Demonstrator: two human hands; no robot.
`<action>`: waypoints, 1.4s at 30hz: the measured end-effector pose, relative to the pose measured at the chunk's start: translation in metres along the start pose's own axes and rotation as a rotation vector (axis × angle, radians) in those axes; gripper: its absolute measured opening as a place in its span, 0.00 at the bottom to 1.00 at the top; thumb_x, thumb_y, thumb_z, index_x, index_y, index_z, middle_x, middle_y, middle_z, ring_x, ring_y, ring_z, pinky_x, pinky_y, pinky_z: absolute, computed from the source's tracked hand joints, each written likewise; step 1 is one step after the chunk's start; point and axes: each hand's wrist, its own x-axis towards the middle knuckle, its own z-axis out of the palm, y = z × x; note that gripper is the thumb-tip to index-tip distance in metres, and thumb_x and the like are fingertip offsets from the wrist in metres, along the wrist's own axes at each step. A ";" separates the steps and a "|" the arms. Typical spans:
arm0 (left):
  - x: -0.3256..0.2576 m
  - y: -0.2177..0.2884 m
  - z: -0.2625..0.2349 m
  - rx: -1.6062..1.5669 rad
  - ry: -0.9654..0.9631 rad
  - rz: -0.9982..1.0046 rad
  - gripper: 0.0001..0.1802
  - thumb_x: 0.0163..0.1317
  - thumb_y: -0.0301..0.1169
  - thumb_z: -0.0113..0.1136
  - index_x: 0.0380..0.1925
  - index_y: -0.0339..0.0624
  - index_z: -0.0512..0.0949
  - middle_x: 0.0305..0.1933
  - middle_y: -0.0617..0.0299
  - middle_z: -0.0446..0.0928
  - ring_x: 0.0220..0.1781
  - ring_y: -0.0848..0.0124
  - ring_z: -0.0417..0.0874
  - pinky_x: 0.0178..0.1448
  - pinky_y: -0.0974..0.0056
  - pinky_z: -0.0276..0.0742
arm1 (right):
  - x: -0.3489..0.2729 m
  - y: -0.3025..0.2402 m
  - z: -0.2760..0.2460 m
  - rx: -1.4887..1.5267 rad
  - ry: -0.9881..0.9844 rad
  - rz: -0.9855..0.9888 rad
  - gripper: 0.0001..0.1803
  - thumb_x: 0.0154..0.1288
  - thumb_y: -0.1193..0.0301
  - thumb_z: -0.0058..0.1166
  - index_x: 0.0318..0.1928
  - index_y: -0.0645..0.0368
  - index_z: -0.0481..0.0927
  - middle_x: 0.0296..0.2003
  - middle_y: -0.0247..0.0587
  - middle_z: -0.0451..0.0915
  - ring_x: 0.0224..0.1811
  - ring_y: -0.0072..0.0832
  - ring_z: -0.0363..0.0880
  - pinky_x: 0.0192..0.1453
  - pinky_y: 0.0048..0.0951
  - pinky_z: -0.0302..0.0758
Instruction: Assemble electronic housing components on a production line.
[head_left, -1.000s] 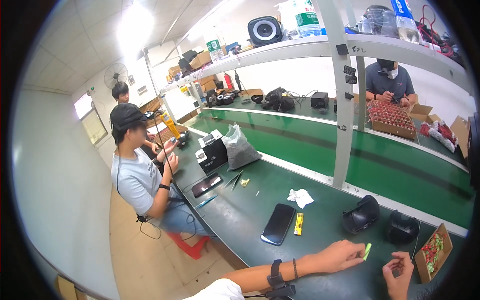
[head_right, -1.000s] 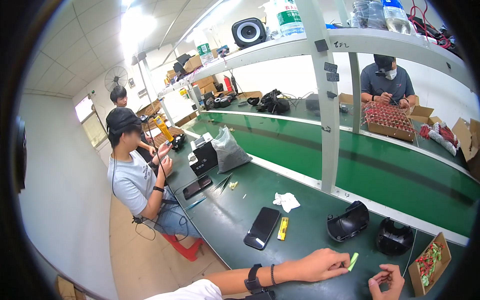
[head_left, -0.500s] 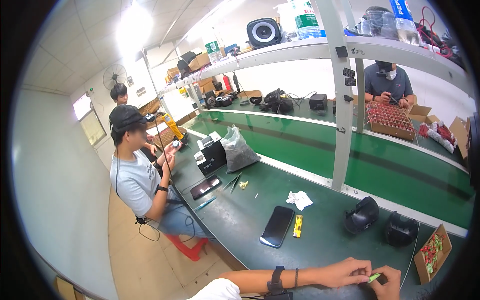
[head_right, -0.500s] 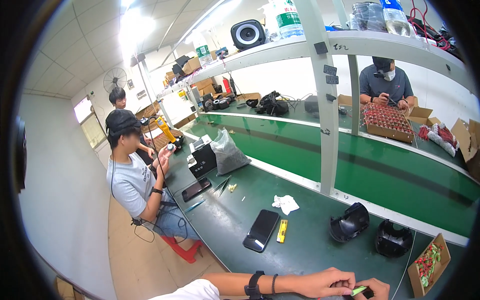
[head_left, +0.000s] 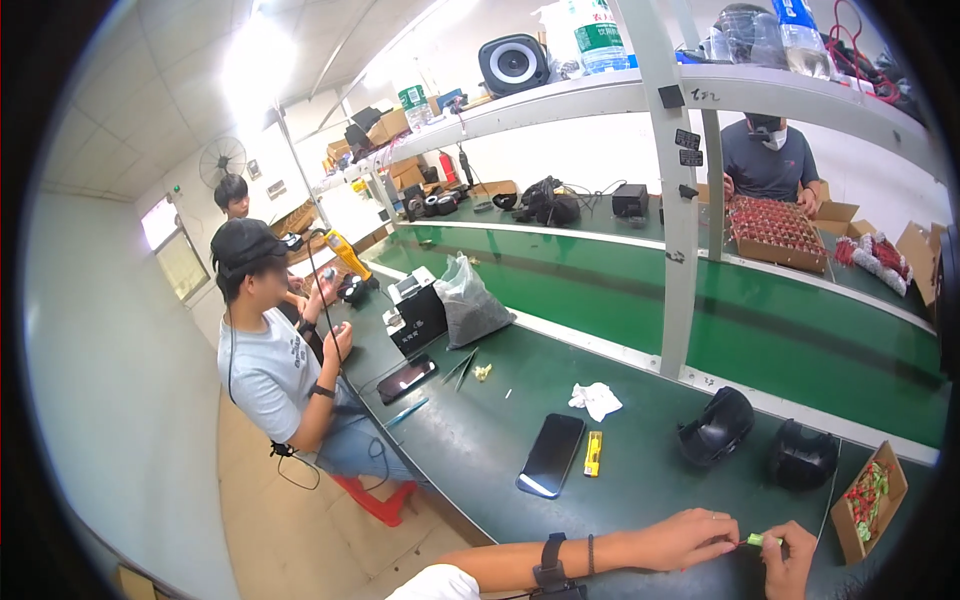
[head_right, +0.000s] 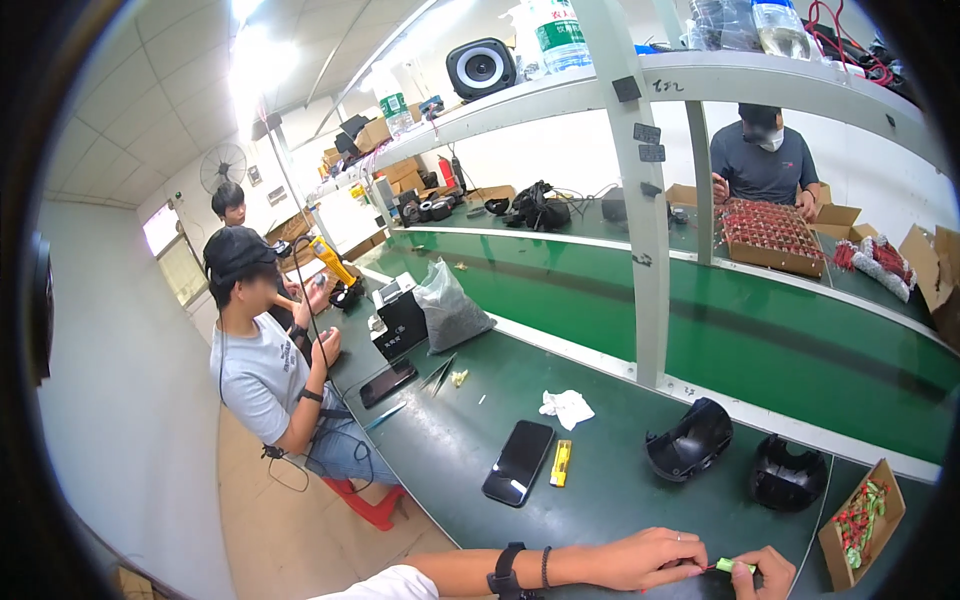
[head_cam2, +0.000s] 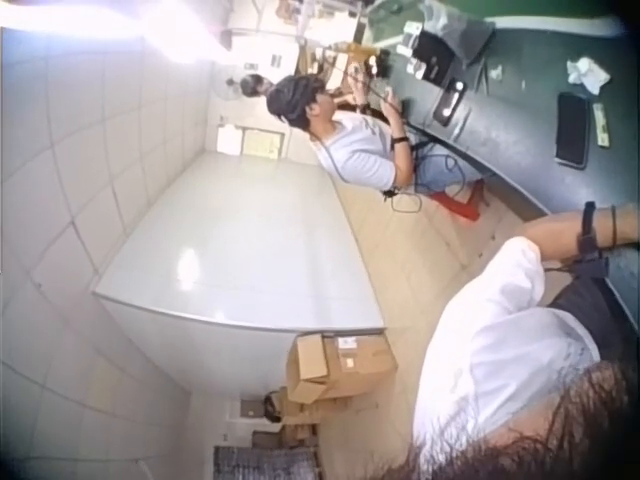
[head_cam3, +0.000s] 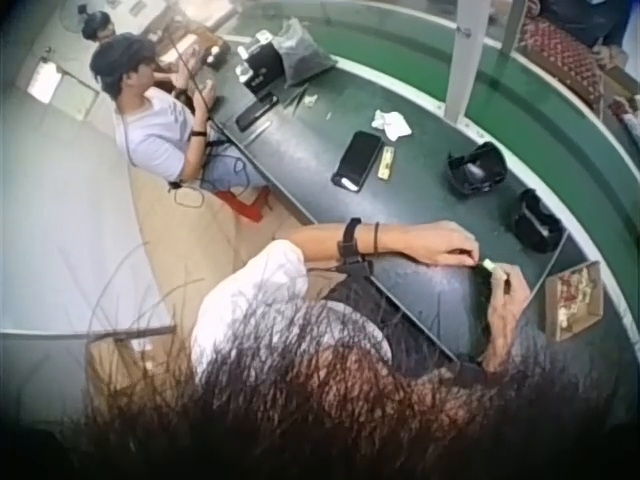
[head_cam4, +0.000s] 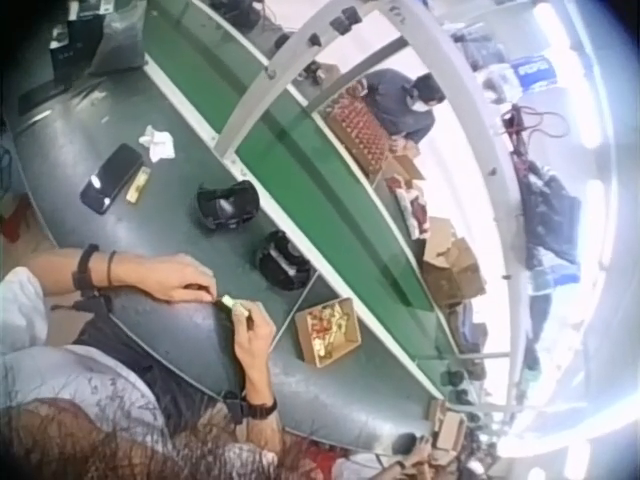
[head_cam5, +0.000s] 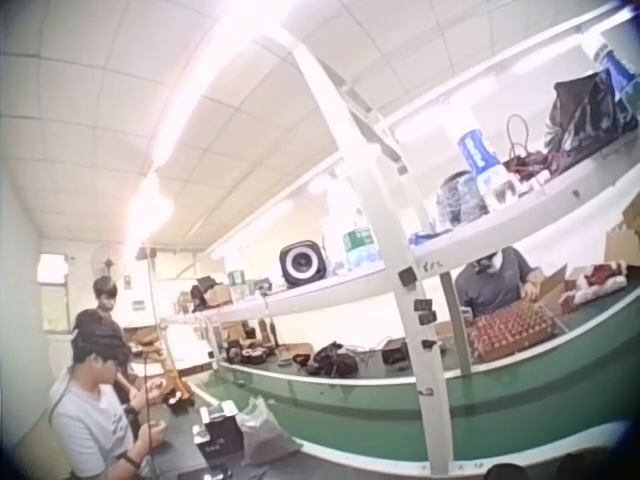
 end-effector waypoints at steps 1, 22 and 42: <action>0.000 0.001 -0.001 -0.004 0.002 -0.005 0.09 0.78 0.32 0.55 0.43 0.36 0.76 0.36 0.55 0.78 0.22 0.63 0.79 0.31 0.57 0.75 | -0.002 0.006 -0.001 -0.028 -0.010 0.037 0.11 0.78 0.69 0.53 0.41 0.65 0.81 0.30 0.45 0.78 0.32 0.33 0.77 0.41 0.33 0.74; 0.001 0.015 -0.010 -0.004 -0.112 -0.131 0.10 0.75 0.34 0.60 0.41 0.37 0.77 0.33 0.55 0.77 0.32 0.60 0.78 0.40 0.55 0.73 | 0.001 -0.008 0.003 0.034 0.127 -0.055 0.07 0.73 0.73 0.63 0.38 0.63 0.79 0.27 0.40 0.75 0.31 0.23 0.72 0.38 0.29 0.72; 0.002 0.011 -0.010 0.026 -0.044 -0.034 0.10 0.74 0.32 0.61 0.41 0.36 0.78 0.36 0.54 0.76 0.35 0.59 0.78 0.41 0.55 0.73 | 0.000 0.005 -0.001 0.099 0.141 -0.009 0.05 0.74 0.75 0.61 0.43 0.65 0.82 0.33 0.38 0.81 0.36 0.23 0.76 0.43 0.27 0.74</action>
